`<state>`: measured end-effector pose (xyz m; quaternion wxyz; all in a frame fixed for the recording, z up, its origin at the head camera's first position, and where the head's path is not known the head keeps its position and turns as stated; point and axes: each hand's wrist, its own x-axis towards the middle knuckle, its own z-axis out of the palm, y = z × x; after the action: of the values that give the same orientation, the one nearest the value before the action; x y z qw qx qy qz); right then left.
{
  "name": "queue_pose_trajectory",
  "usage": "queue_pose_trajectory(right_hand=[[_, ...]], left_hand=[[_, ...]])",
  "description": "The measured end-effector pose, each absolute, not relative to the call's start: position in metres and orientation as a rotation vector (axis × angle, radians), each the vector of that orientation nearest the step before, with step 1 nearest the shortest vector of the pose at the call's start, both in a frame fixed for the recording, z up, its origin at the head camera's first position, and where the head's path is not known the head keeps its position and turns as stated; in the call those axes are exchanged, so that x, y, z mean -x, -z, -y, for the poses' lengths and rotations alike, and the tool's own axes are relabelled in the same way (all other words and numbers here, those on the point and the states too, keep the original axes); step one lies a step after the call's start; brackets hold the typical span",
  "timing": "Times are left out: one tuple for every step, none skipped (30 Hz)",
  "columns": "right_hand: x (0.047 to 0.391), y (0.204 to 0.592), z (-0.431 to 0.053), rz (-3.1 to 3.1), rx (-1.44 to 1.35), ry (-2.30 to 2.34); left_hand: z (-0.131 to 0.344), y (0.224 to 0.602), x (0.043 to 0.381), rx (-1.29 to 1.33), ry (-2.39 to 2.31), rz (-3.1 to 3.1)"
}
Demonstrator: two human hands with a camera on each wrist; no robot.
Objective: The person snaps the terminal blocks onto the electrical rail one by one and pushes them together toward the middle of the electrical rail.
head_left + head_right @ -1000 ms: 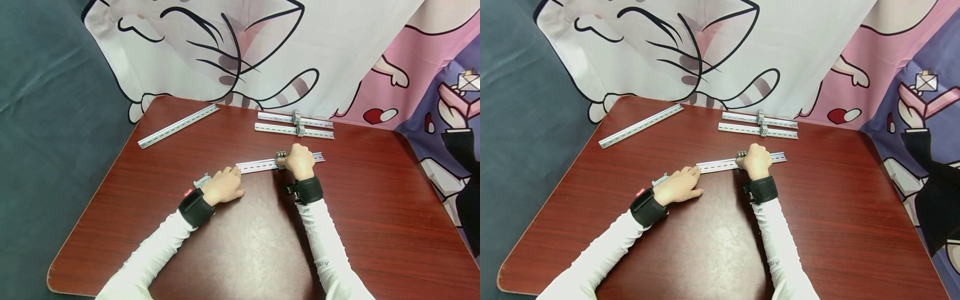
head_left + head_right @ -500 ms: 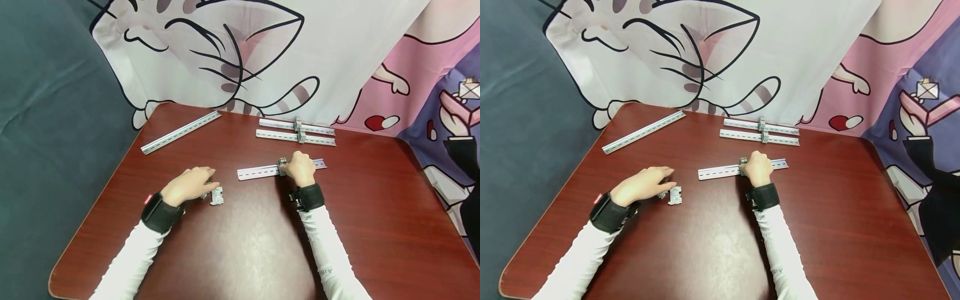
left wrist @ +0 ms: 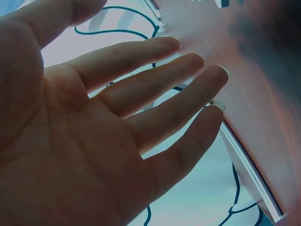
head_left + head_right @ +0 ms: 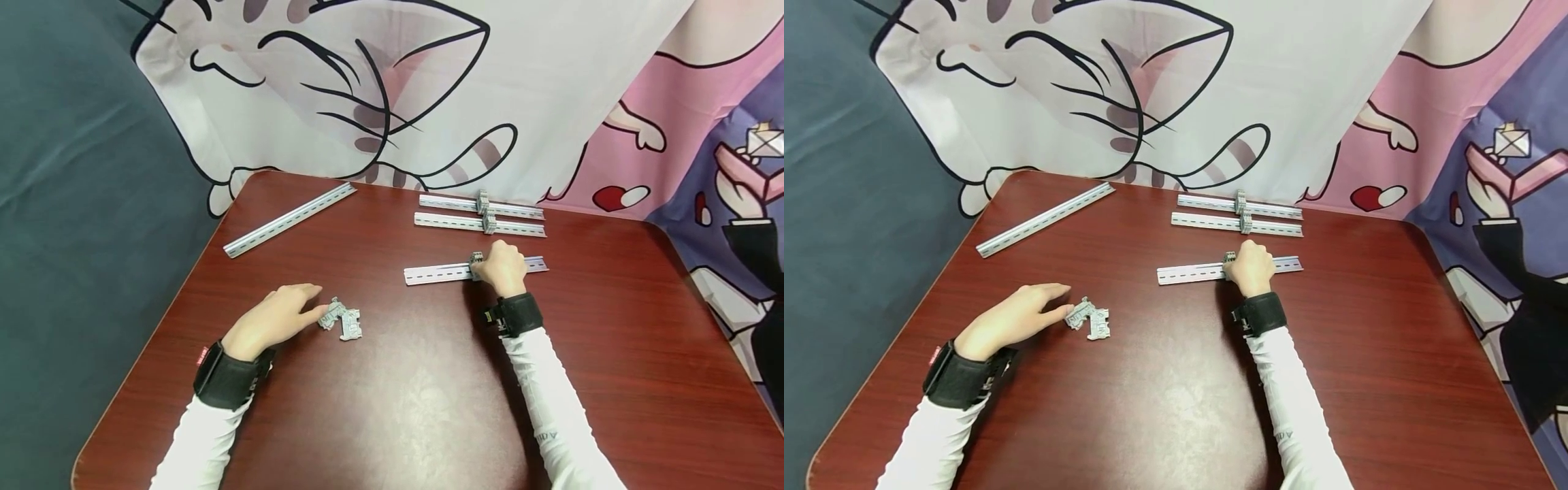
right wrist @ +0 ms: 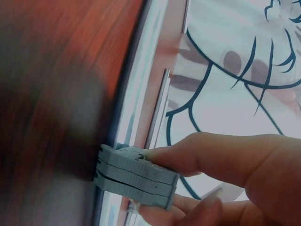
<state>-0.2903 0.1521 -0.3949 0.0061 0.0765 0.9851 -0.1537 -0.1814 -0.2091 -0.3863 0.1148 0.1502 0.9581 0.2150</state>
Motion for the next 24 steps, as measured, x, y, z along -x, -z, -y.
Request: queue_pose_trajectory(right_hand=[[0.292,0.396,-0.153,-3.086,-0.238,0.487],[0.294,0.396,-0.154,-3.085,-0.241,0.493],[0.295,0.397,-0.155,-3.086,-0.244,0.497],[0.297,0.398,-0.156,-3.086,-0.247,0.503],[0.299,0.398,-0.156,-3.083,-0.257,0.511],[0.301,0.398,-0.157,-3.081,-0.269,0.521],[0.304,0.398,-0.157,-3.078,-0.284,0.531],[0.306,0.398,-0.157,-3.074,-0.298,0.538],[0.308,0.398,-0.158,-3.069,-0.309,0.542],[0.31,0.398,-0.158,-3.066,-0.32,0.547],[0.313,0.398,-0.159,-3.065,-0.329,0.547],[0.315,0.398,-0.159,-3.064,-0.34,0.551],[0.317,0.398,-0.159,-3.06,-0.348,0.55],[0.319,0.398,-0.159,-3.056,-0.352,0.553],[0.32,0.398,-0.16,-3.054,-0.356,0.555],[0.322,0.398,-0.16,-3.052,-0.362,0.559],[0.324,0.398,-0.16,-3.048,-0.368,0.565],[0.326,0.399,-0.16,-3.045,-0.377,0.574],[0.327,0.399,-0.16,-3.043,-0.378,0.575],[0.329,0.4,-0.161,-3.042,-0.385,0.578],[0.331,0.4,-0.161,-3.041,-0.394,0.584],[0.332,0.401,-0.161,-3.04,-0.402,0.586],[0.334,0.401,-0.162,-3.039,-0.415,0.593],[0.335,0.402,-0.162,-3.04,-0.428,0.605]], left_hand=[[0.209,0.386,0.181,-0.444,-0.631,-2.808],[0.209,0.386,0.181,-0.447,-0.629,-2.807],[0.209,0.386,0.181,-0.449,-0.63,-2.805],[0.209,0.386,0.181,-0.449,-0.628,-2.804],[0.209,0.386,0.181,-0.446,-0.627,-2.803],[0.209,0.386,0.181,-0.445,-0.627,-2.803],[0.209,0.386,0.181,-0.444,-0.627,-2.804],[0.209,0.385,0.181,-0.443,-0.63,-2.803],[0.21,0.385,0.181,-0.443,-0.632,-2.804],[0.21,0.385,0.181,-0.441,-0.63,-2.804],[0.21,0.385,0.18,-0.44,-0.631,-2.802],[0.211,0.385,0.18,-0.44,-0.631,-2.8],[0.211,0.385,0.18,-0.438,-0.632,-2.797],[0.212,0.385,0.18,-0.436,-0.631,-2.792],[0.212,0.385,0.18,-0.431,-0.628,-2.788],[0.213,0.385,0.18,-0.427,-0.627,-2.783],[0.213,0.386,0.18,-0.424,-0.627,-2.778],[0.213,0.386,0.181,-0.421,-0.624,-2.773],[0.214,0.386,0.18,-0.419,-0.624,-2.768],[0.214,0.386,0.181,-0.418,-0.621,-2.764],[0.215,0.387,0.181,-0.417,-0.619,-2.761],[0.215,0.387,0.181,-0.418,-0.617,-2.758],[0.216,0.388,0.181,-0.418,-0.616,-2.755],[0.216,0.388,0.182,-0.421,-0.615,-2.753]])
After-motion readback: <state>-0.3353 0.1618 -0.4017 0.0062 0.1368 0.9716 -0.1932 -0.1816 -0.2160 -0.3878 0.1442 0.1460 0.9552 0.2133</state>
